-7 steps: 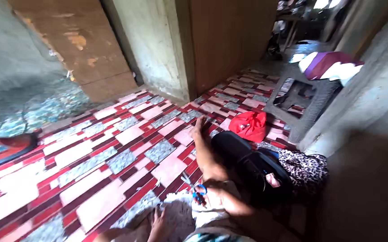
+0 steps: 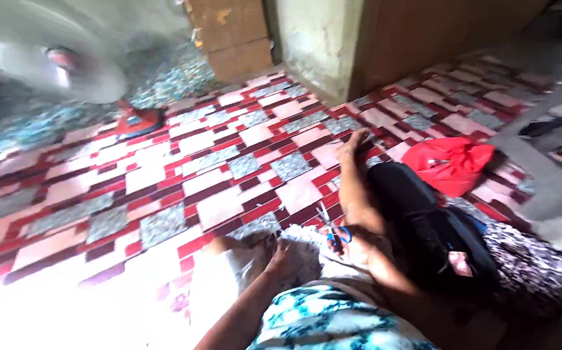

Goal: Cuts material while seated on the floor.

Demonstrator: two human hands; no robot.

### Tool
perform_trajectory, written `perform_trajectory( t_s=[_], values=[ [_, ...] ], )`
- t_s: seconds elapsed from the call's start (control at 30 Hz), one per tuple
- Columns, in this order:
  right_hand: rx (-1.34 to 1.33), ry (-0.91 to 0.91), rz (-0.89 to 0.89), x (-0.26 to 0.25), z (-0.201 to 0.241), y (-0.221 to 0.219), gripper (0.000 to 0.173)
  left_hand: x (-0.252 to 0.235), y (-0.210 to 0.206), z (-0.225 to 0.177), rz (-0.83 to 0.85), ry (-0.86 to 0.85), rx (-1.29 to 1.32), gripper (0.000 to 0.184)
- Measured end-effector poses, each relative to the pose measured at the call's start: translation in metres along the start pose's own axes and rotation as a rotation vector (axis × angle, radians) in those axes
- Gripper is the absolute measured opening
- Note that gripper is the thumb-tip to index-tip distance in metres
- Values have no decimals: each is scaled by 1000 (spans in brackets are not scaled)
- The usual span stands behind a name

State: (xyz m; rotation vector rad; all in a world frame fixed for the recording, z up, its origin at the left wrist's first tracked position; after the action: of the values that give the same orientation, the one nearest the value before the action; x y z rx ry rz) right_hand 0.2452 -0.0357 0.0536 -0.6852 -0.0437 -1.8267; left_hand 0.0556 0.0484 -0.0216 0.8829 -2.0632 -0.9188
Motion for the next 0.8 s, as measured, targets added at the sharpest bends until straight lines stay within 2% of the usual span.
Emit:
perform_trajectory(
  t_s=[0.07, 0.2, 0.27, 0.37, 0.43, 0.57, 0.7, 0.8],
  values=[
    [-54, -34, 31, -12, -15, 7, 37, -1, -2, 3, 2, -3, 34, 83],
    [-55, -24, 42, -14, -18, 11, 39, 2, 0, 1, 24, 21, 57, 76],
    [-57, -7, 64, -15, -17, 12, 39, -3, 9, 3, -43, 44, 122, 64],
    [-66, 9, 118, -14, -16, 10, 39, -13, 32, 16, -172, 167, 261, 46],
    [-65, 2, 119, -14, -17, 9, 37, -22, 40, 21, -210, 195, 275, 44],
    [-55, -8, 113, -15, -19, 9, 39, -58, 38, 3, -154, 121, 174, 42],
    [-61, -38, 107, -15, -21, 13, 40, -82, 20, -25, -76, 138, -16, 57],
    [-100, -33, 135, -14, -18, 16, 41, -89, 18, -31, -75, 174, -92, 54]
  ],
)
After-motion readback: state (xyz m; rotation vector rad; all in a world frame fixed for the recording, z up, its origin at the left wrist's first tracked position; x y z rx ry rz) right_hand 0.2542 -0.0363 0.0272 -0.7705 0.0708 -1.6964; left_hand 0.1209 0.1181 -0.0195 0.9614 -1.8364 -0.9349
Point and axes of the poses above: each hand's wrist, its own x-axis away from the middle knuckle, its own y-axis out of the back of the hand, z = x × y, the point moved 9 cm from there along -x, towards the middle knuckle, and after that the axes turned 12 degrees about -z, right-handed, at the moved point
